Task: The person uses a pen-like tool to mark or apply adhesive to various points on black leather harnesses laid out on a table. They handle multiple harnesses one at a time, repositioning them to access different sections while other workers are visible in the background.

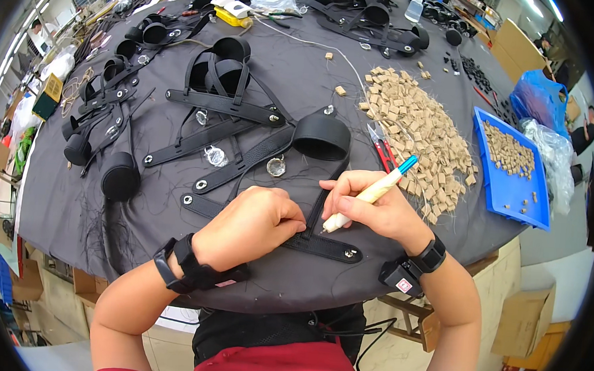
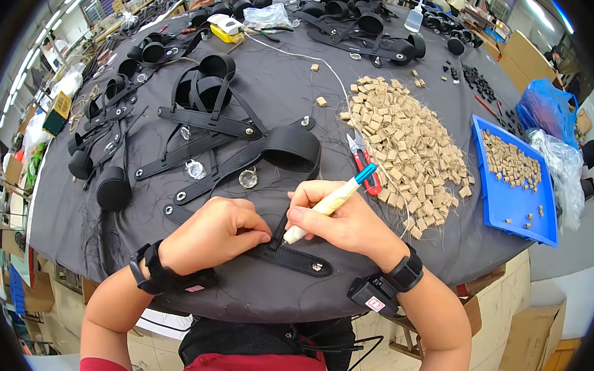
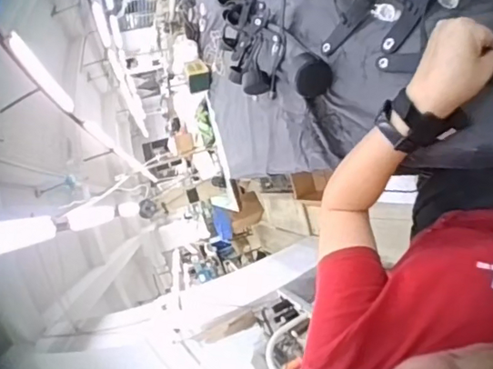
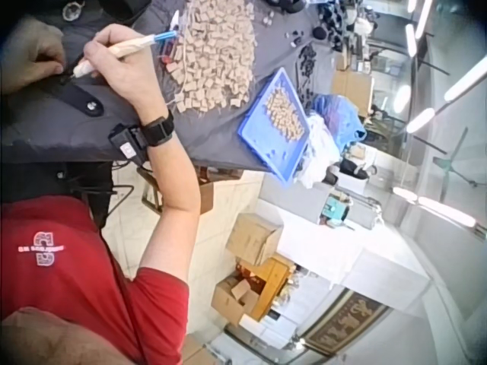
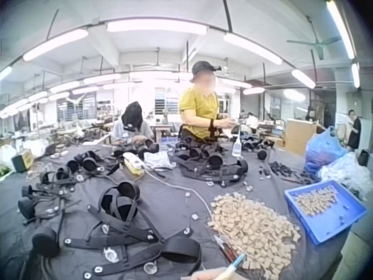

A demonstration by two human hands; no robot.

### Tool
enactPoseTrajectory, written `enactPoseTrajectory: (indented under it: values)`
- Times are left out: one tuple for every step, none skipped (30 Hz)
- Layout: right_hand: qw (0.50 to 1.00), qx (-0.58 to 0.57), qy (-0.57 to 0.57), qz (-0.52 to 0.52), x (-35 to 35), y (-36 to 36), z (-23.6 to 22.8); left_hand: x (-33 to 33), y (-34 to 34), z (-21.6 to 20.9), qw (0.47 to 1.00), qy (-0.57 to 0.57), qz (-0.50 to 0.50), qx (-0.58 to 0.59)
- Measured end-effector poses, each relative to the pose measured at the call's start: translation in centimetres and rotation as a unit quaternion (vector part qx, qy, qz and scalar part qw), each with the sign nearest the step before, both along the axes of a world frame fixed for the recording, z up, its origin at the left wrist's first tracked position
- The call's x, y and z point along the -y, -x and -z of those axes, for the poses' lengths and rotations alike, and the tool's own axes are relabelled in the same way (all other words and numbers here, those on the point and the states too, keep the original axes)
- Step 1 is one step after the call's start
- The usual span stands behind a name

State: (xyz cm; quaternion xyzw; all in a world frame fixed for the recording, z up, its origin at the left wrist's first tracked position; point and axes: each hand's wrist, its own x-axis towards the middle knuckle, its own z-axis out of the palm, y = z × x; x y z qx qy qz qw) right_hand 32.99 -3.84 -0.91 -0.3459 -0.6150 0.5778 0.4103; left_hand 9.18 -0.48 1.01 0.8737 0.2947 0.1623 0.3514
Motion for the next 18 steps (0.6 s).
enactPoseTrajectory:
  values:
    - [1.0, 0.003, 0.019, 0.004, 0.1, 0.3, -0.1, 0.2, 0.2, -0.3, 1.0, -0.027, 0.003, -0.007]
    - [0.999, 0.006, 0.038, 0.008, 0.2, 0.5, -0.3, 0.3, 0.3, -0.4, 0.998, -0.053, 0.005, -0.015]
    - [0.999, 0.022, 0.034, 0.005, 0.2, 0.5, -0.4, 0.3, 0.5, -0.5, 0.998, -0.065, 0.01, -0.021]
    - [0.999, 0.038, 0.03, 0.002, 0.2, 0.6, -0.6, 0.3, 0.5, -0.5, 0.997, -0.078, 0.015, -0.026]
    - [0.998, 0.054, 0.026, -0.001, 0.2, 0.6, -0.6, 0.3, 0.6, -0.6, 0.995, -0.09, 0.02, -0.032]
    - [0.998, 0.05, 0.026, 0.003, 0.2, 0.6, -0.5, 0.2, 0.5, -0.7, 0.996, -0.079, 0.016, -0.031]
    - [0.999, 0.046, 0.024, 0.008, 0.3, 0.6, -0.4, 0.1, 0.3, -0.8, 0.997, -0.069, 0.012, -0.03]
    - [0.999, 0.042, 0.023, 0.012, 0.3, 0.5, -0.2, -0.1, 0.2, -0.9, 0.998, -0.059, 0.008, -0.029]
    - [0.999, 0.036, 0.009, 0.013, 0.2, 0.5, 0.0, -0.2, 0.0, -0.9, 0.999, -0.036, 0.004, -0.024]
    - [0.999, 0.03, -0.006, 0.014, 0.1, 0.4, 0.3, -0.3, -0.1, -0.8, 1.0, -0.013, 0.0, -0.02]
    - [0.999, 0.024, -0.02, 0.015, 0.1, 0.3, 0.5, -0.4, -0.2, -0.6, 1.0, 0.01, -0.004, -0.016]
    - [1.0, 0.014, -0.01, 0.019, 0.1, 0.2, 0.6, -0.5, -0.3, -0.3, 0.999, 0.049, -0.008, -0.004]
    - [1.0, 0.005, -0.001, 0.022, 0.1, 0.3, 0.5, -0.6, -0.5, -0.1, 0.996, 0.088, -0.014, 0.006]
    - [1.0, -0.005, 0.007, 0.025, 0.1, 0.3, 0.4, -0.7, -0.5, 0.0, 0.992, 0.126, -0.02, 0.017]
    - [1.0, -0.005, 0.004, 0.022, 0.1, 0.3, 0.4, -0.7, -0.5, 0.1, 0.99, 0.135, -0.02, 0.021]
    - [1.0, -0.004, 0.002, 0.02, 0.1, 0.3, 0.4, -0.7, -0.5, 0.2, 0.989, 0.145, -0.019, 0.025]
    - [1.0, -0.004, -0.001, 0.018, 0.1, 0.2, 0.5, -0.8, -0.5, 0.3, 0.987, 0.155, -0.017, 0.029]
    - [1.0, -0.003, 0.0, 0.017, 0.2, 0.2, 0.5, -0.8, -0.5, 0.6, 0.989, 0.141, -0.011, 0.038]
